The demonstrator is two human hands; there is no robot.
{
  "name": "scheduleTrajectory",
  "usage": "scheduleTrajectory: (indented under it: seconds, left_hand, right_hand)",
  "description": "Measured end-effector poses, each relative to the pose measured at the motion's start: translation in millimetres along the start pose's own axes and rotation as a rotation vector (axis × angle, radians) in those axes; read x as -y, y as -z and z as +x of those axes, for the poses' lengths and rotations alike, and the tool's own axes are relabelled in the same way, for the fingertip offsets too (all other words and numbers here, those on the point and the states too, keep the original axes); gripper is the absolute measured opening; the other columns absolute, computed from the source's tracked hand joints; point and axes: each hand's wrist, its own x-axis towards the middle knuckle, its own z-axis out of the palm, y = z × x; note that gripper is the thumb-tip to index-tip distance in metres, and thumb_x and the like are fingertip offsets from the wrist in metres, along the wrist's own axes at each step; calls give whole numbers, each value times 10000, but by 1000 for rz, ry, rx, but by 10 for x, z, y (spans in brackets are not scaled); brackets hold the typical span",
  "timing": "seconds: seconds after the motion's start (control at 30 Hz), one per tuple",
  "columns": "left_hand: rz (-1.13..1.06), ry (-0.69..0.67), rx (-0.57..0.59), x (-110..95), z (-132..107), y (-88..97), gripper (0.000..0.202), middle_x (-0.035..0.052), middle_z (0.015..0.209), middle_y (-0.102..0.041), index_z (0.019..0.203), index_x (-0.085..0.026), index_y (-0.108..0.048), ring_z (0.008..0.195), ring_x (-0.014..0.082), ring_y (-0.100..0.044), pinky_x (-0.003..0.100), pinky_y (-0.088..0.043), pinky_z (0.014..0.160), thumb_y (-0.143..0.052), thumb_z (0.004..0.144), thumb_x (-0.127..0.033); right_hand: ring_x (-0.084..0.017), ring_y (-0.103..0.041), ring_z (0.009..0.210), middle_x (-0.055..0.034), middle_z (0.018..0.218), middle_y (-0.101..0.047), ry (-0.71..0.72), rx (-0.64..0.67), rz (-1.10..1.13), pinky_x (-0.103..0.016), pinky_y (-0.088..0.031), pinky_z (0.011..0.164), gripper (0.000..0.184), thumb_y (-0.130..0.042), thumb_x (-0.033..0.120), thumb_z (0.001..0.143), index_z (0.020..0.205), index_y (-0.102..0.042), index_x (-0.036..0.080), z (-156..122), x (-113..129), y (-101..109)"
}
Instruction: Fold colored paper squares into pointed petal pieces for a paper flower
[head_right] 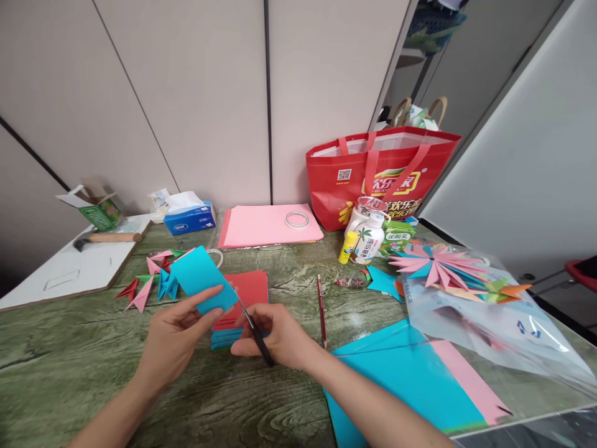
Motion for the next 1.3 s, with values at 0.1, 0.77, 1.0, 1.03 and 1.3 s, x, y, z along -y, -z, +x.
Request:
scheduleTrajectory:
  seconds: [0.1,0.77,1.0,1.03,1.3]
  left_hand:
    - [-7,8,4,-12,4,-7,368,-73,488,-207,974,-139,-676,470,76,-177,231,-148,427,-658,654,-320]
    - [83,-25,12,-76,-6,8,369,-72,486,-177,974,-142,-684,463,77,-145,233,-115,414,-642,658,-327]
    - [58,5,-4,-86,-6,2,376,-74,476,-187,969,-148,-689,463,80,-146,237,-126,415,-658,640,-327]
    - [54,5,-1,-81,-6,2,378,-74,476,-187,974,-150,-688,464,81,-146,237,-125,416,-657,642,-328]
    - [55,2,11,-35,-10,10,379,-73,496,-184,997,-153,-674,475,81,-160,236,-130,426,-652,657,-320]
  right_hand:
    - [-100,-448,593,5,682,-532,-2,8,6,-224,-345,548,321,-728,334,604,777,-551,130,-7,4,5]
    - [-73,-380,555,40,615,-458,-12,-8,-54,-197,-293,496,320,-723,346,608,776,-563,126,0,-5,43]
    - [-65,-342,520,51,570,-420,-19,-22,-70,-192,-260,462,359,-714,412,599,773,-577,130,-10,11,37]
    - [-65,-337,517,52,564,-417,-20,-27,-75,-192,-257,459,362,-713,421,597,767,-579,131,-9,11,38]
    - [-49,-295,457,70,484,-396,-28,-62,-85,-189,-208,427,390,-736,442,541,716,-594,124,2,-8,34]
